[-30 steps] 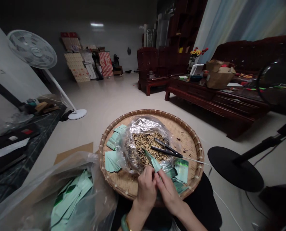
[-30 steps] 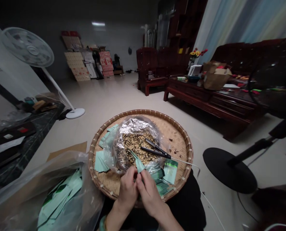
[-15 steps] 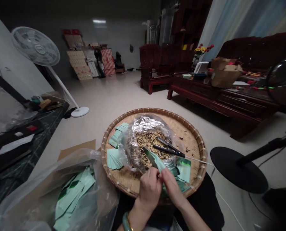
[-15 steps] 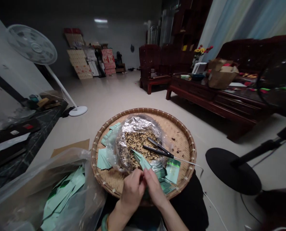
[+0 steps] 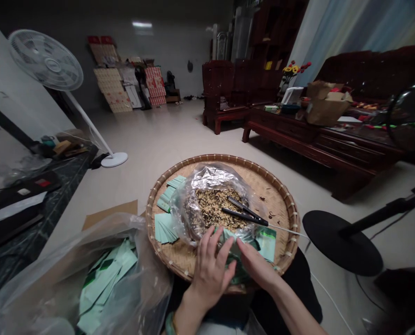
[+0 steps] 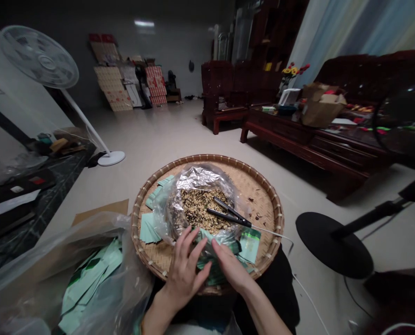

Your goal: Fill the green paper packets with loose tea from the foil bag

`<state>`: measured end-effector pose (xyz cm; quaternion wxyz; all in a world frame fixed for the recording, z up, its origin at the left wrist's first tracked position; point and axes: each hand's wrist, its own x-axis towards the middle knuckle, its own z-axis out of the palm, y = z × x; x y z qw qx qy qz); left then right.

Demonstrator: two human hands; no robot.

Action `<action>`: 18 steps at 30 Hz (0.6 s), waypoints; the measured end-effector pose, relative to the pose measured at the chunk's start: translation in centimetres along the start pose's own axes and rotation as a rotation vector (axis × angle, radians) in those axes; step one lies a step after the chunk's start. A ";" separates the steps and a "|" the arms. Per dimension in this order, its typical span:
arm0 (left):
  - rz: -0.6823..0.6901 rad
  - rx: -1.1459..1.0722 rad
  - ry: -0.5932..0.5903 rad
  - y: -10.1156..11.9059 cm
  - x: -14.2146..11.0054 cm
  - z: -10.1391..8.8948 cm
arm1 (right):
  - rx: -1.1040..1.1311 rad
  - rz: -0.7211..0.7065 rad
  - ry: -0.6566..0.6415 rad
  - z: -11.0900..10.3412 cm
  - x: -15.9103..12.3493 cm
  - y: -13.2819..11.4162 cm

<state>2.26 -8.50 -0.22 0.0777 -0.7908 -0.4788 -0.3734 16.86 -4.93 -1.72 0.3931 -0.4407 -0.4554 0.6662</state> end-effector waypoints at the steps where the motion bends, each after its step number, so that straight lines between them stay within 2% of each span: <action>1: 0.022 0.027 -0.068 -0.5 -0.1 -0.1 | -0.051 -0.027 -0.039 -0.1 0.0 -0.1; 3: 0.039 0.061 -0.172 -1.5 -0.5 -0.1 | -0.161 -0.079 -0.098 -0.1 0.1 -0.3; 5: 0.045 0.069 -0.203 -2.4 -1.0 0.2 | -0.210 -0.120 -0.143 0.0 0.3 -0.6; 10: 0.007 0.017 -0.162 -3.9 -2.4 1.2 | -0.234 -0.133 -0.219 0.3 1.0 -1.7; 18: -0.216 0.099 -0.136 -4.1 -2.9 1.3 | -0.358 -0.175 -0.309 2.3 2.1 -3.3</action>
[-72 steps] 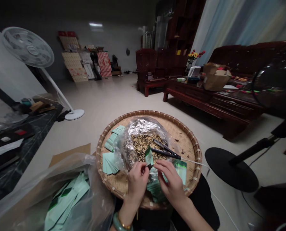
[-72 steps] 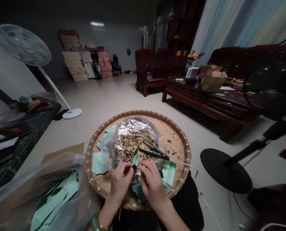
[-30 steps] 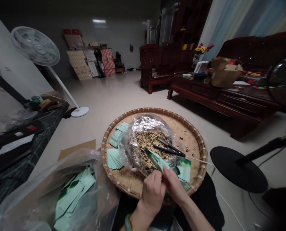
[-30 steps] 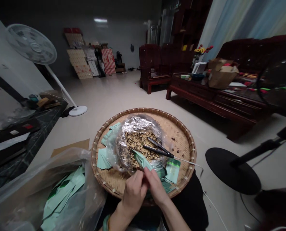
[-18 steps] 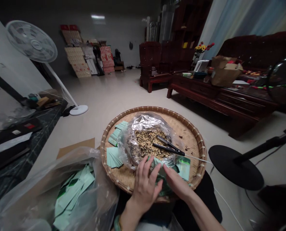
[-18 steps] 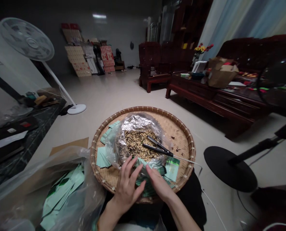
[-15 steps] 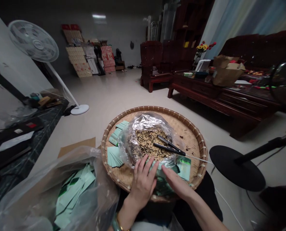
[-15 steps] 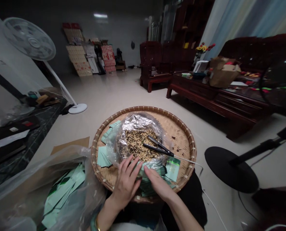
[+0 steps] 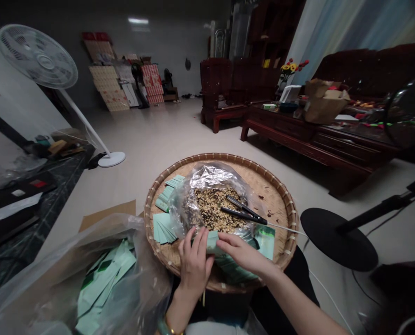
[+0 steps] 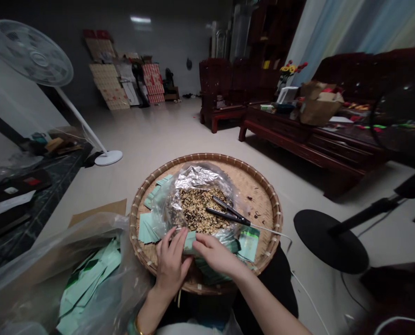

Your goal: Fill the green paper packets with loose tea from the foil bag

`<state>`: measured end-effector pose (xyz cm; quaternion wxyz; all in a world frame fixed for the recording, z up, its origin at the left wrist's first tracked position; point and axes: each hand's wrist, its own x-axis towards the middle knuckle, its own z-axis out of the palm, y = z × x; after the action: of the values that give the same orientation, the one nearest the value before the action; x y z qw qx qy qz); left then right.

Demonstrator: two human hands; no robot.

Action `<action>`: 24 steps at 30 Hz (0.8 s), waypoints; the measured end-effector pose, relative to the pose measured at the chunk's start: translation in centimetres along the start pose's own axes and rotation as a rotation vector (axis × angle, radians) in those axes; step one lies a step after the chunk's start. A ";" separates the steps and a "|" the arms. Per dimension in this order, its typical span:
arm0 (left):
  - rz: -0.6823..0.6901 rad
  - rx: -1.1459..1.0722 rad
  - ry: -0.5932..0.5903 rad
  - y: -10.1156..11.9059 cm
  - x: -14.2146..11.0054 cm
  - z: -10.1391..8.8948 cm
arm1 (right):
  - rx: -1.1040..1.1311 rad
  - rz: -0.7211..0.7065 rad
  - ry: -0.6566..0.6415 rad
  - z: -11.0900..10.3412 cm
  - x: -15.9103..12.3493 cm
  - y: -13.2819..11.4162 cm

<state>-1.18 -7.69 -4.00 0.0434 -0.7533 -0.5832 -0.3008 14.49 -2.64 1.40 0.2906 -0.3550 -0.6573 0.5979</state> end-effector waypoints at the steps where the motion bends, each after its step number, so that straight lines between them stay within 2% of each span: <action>1: -0.023 0.010 0.010 0.0 0.0 -0.1 | -0.007 -0.009 -0.006 0.3 0.1 -0.1; 6: -0.066 -0.110 0.109 -0.6 0.3 0.2 | -0.024 -0.011 -0.005 0.6 0.2 -1.1; 8: -0.118 -0.180 0.141 -1.1 0.4 0.5 | 0.079 -0.004 0.013 -0.1 0.4 -1.4; 11: -0.219 -0.241 0.181 -1.5 0.5 0.7 | 0.168 -0.006 0.112 -1.6 1.5 -0.5; 12: -0.243 -0.251 0.193 -1.6 0.6 0.7 | 0.103 -0.008 0.155 -2.1 2.0 0.1; 14: -0.267 -0.257 0.210 -1.7 0.6 0.7 | -0.171 -0.021 0.184 -2.8 3.2 1.6; 16: -0.273 -0.253 0.220 -1.7 0.6 0.7 | -0.481 -0.090 0.146 -3.0 4.4 2.9; 18: -0.265 -0.246 0.226 -1.7 0.6 0.7 | -0.711 -0.100 0.090 -2.7 5.5 3.4; 20: -0.251 -0.240 0.231 -1.7 0.5 0.8 | -0.846 -0.069 0.042 -2.2 6.3 3.2; 24: -0.237 -0.230 0.224 -1.8 0.5 0.9 | -0.968 -0.003 0.002 -1.6 7.2 2.0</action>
<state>-2.34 -6.34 -5.03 -0.0141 -0.6413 -0.6210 -0.4504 11.81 4.19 -0.68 0.0935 -0.4494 -0.8601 0.2225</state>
